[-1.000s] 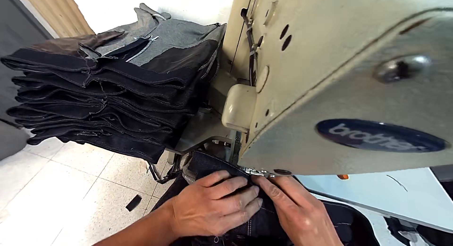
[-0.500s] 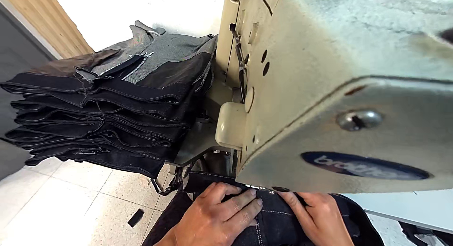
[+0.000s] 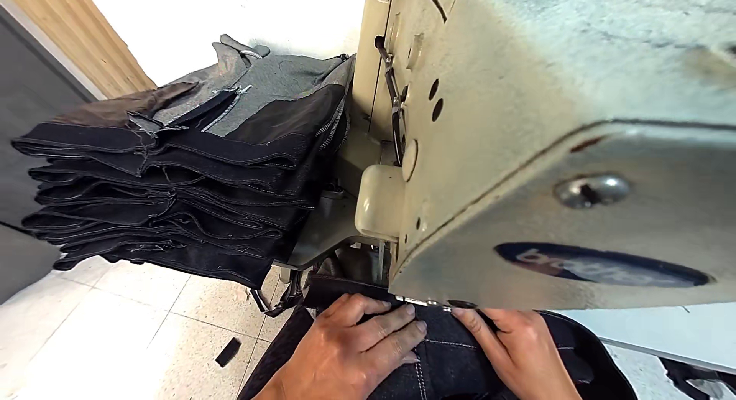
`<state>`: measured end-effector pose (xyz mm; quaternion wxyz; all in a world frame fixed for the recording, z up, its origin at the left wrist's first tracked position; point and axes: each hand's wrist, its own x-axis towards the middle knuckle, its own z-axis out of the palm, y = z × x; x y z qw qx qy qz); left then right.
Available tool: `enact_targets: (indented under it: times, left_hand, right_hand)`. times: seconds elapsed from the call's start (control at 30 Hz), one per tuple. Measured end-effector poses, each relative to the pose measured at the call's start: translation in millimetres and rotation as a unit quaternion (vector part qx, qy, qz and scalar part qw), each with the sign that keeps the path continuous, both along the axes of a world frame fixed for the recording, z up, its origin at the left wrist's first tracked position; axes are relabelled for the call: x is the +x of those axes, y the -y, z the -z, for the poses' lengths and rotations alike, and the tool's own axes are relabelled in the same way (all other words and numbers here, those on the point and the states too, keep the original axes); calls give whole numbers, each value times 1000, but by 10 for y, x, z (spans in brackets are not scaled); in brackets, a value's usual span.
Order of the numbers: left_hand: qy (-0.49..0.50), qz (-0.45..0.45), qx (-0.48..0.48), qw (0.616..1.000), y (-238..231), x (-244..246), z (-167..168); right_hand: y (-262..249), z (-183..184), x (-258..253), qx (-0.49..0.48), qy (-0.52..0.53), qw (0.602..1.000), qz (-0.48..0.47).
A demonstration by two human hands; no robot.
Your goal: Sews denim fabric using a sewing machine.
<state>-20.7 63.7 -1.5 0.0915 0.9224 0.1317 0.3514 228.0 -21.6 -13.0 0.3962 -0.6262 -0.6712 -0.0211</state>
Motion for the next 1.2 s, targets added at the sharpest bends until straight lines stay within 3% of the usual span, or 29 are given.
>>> enact_targets:
  times: [0.1,0.23,0.33,0.43,0.57,0.83,1.03,1.2]
  left_hand:
    - [55,37,-105,992,-57,-72,-97]
    - [74,-96,-126,985,-205,-150,-166]
    - [12,-140,-188,972,-272,-116,-129]
    - [-75,-103,-296,947,-244,-42,-156]
    - [-116,-91,-360,921,-249,29,-174]
    - [-108,-108,-390,908,-236,121,-127]
    - [53,-63,-394,915,-245,202,46]
    - [74,-44,-399,913,-519,303,-14]
  right_hand:
    - [1,-1,68,-11,-3,1000,-10]
    - [26,-42,81,-11,21,1000,9]
    - [26,-58,57,0,41,999,32]
    - [27,-54,31,-3,47,998,39]
    - [40,-28,6,-13,51,997,51]
    - [28,53,-80,-21,10,999,36]
    - [-50,105,-115,20,-5,999,50]
    - [-342,-101,-12,9,31,997,68]
